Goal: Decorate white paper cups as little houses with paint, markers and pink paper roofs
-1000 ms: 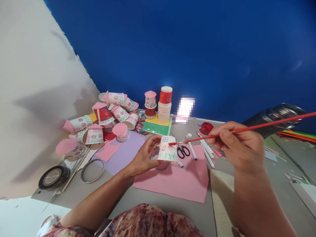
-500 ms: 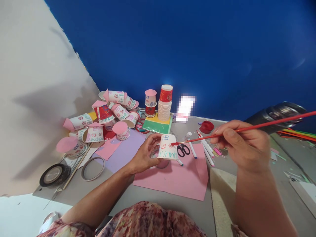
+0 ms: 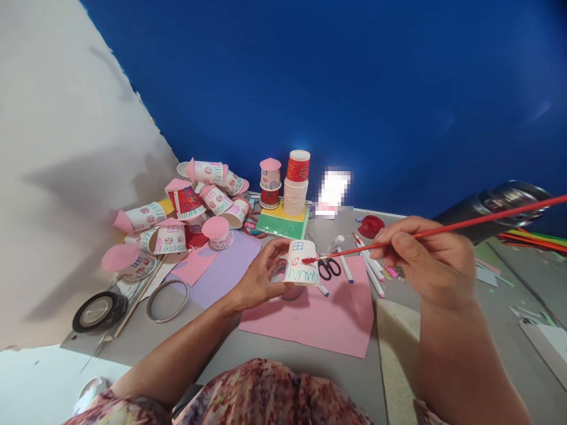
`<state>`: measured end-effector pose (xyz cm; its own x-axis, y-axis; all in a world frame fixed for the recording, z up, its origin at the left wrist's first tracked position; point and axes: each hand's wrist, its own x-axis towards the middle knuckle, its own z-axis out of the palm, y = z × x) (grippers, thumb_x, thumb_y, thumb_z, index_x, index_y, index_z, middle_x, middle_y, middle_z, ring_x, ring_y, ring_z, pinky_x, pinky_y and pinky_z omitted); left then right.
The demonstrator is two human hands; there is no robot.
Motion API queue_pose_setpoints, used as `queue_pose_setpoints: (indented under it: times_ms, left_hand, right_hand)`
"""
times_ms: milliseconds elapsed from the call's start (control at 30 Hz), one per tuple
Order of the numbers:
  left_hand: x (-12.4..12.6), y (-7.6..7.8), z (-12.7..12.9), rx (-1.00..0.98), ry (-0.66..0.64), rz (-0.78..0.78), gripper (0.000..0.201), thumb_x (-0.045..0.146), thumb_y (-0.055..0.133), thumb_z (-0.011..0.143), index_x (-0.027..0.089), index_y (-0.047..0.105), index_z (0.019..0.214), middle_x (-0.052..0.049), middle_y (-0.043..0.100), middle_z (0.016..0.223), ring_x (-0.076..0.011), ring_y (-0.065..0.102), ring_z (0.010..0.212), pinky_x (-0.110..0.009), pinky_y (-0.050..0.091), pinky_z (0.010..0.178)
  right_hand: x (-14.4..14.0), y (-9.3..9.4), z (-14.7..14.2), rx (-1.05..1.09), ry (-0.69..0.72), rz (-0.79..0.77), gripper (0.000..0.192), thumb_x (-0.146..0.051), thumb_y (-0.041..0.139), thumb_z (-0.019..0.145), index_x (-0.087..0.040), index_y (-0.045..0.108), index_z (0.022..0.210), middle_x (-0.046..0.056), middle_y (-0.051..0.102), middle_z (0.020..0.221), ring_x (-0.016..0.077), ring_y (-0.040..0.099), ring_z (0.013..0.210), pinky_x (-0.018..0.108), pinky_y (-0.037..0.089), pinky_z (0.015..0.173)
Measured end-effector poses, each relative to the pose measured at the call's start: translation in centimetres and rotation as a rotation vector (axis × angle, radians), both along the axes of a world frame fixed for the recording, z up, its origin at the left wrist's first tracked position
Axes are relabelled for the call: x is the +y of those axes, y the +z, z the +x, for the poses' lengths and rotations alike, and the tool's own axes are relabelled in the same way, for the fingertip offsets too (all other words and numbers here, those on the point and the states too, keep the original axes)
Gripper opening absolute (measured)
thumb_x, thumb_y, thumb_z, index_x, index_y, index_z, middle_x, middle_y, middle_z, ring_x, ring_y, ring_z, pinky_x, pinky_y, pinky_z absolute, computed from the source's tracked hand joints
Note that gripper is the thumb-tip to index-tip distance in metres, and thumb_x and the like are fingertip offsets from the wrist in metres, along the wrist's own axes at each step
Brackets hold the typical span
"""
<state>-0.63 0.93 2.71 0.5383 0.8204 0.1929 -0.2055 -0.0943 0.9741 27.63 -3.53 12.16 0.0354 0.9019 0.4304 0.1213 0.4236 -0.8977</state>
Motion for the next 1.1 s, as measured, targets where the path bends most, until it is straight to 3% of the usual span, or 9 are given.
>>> queue_pose_setpoints:
  times_ms: [633,833,1100]
  left_hand:
    - [0.1,-0.5,-0.1,-0.006,0.0,0.008,0.071,0.021,0.089,0.073,0.029,0.054,0.134,-0.01,0.057,0.142,-0.0319,0.05,0.141,-0.048,0.038,0.118]
    - [0.1,-0.5,0.0,-0.097,-0.031,-0.072,0.072,0.021,0.091,0.072,0.027,0.053,0.134,-0.012,0.06,0.14,-0.0317,0.055,0.136,-0.046,0.042,0.114]
    - [0.2,-0.8,0.2,-0.21,-0.022,-0.177,0.08,0.022,0.098,0.062,0.026,0.056,0.13,-0.013,0.063,0.139,-0.033,0.058,0.133,-0.045,0.046,0.109]
  right_hand:
    - [0.0,1.0,0.1,-0.007,-0.028,0.034,0.017,-0.033,0.073,0.096,-0.021,0.081,0.086,0.006,0.075,0.072,0.0135,0.066,0.058,0.023,0.049,0.047]
    - [0.0,1.2,0.6,0.02,-0.093,0.051,0.022,-0.038,0.077,0.091,-0.019,0.081,0.081,0.007,0.074,0.068,0.0158,0.065,0.054,0.024,0.046,0.041]
    - [-0.3,1.0,0.6,0.043,-0.07,0.02,0.017,-0.036,0.077,0.091,-0.021,0.081,0.084,0.007,0.075,0.07,0.0162,0.065,0.054,0.024,0.046,0.041]
